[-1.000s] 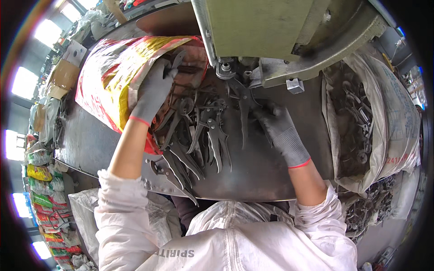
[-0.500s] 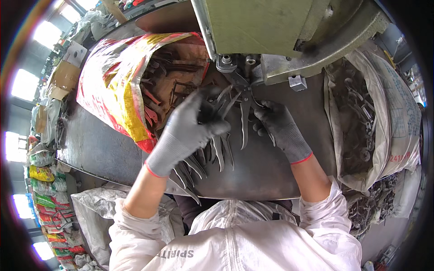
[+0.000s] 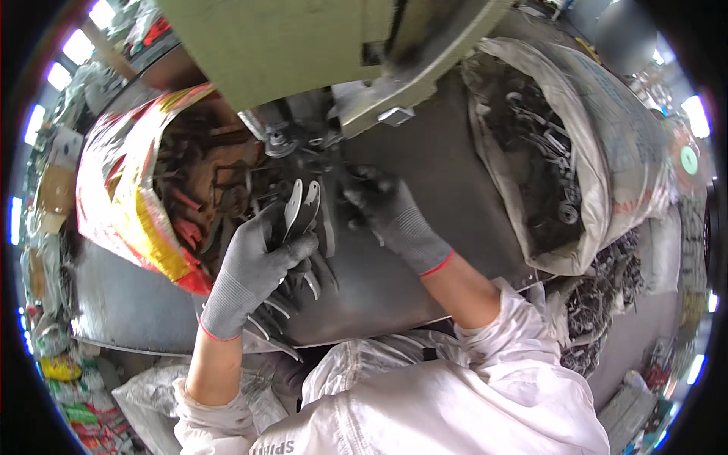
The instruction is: The person rivets metal plier components together using a press machine, placing the assembled tools on the table. After receiving berries from a coworker, the person puts on gloves and resumes assembling the plier parts under the machine.
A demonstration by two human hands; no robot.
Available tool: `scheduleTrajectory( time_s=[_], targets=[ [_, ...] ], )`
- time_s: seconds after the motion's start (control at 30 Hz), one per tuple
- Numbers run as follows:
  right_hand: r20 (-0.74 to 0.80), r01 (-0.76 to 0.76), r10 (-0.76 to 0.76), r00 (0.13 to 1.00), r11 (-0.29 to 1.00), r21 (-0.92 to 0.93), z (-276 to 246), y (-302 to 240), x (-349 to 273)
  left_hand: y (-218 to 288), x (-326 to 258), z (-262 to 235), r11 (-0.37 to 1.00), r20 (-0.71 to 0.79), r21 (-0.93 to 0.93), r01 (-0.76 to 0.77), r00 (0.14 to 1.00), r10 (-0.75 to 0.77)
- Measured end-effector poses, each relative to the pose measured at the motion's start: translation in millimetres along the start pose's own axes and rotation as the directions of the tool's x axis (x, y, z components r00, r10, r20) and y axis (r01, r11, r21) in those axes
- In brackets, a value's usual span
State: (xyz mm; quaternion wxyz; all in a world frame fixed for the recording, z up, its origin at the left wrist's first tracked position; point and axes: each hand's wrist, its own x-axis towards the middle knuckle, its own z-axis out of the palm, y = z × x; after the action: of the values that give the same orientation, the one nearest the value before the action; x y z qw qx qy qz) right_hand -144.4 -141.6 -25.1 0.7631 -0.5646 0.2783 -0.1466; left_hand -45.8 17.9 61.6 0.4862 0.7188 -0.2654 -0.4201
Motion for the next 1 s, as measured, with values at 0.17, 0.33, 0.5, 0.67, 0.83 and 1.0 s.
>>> scheduleTrajectory(
  time_s=[0.17, 0.33, 0.5, 0.67, 0.83, 1.0],
  targets=[
    [0.125, 0.225, -0.188, 0.974, 0.865, -0.448, -7.5, -6.3, -8.6, 27.3, 18.1, 42.9, 0.980, 0.152, -0.156, -0.126, 0.977, 0.150],
    [-0.079, 0.054, -0.367, 0.927, 0.340, -0.939, -80.2, -81.9, 0.2, -45.6, 44.0, 8.4, 0.805, -0.091, 0.565, -0.182, 0.956, 0.280],
    [-0.013, -0.167, -0.249, 0.968, -0.610, -0.774, -288.7, -87.7, 55.3, -25.8, 45.0, 25.5, 0.665, 0.030, 0.682, -0.303, 0.921, 0.389],
    [0.210, 0.049, -0.178, 0.961, -0.640, -0.767, -325.6, -100.3, 67.0, -13.3, 47.2, 27.0, 0.618, 0.030, 0.786, -0.030, 0.999, 0.010],
    [-0.087, 0.209, -0.261, 0.961, 0.900, -0.382, -179.3, -84.8, 48.4, -46.5, 60.2, -8.6, 0.925, -0.144, 0.381, 0.004, 0.988, 0.055],
    [0.208, 0.328, -0.312, 0.927, 0.408, -0.852, -74.5, -55.6, 27.6, -44.2, 70.9, -1.5, 0.950, -0.151, 0.296, -0.100, 0.977, 0.149]
  ],
)
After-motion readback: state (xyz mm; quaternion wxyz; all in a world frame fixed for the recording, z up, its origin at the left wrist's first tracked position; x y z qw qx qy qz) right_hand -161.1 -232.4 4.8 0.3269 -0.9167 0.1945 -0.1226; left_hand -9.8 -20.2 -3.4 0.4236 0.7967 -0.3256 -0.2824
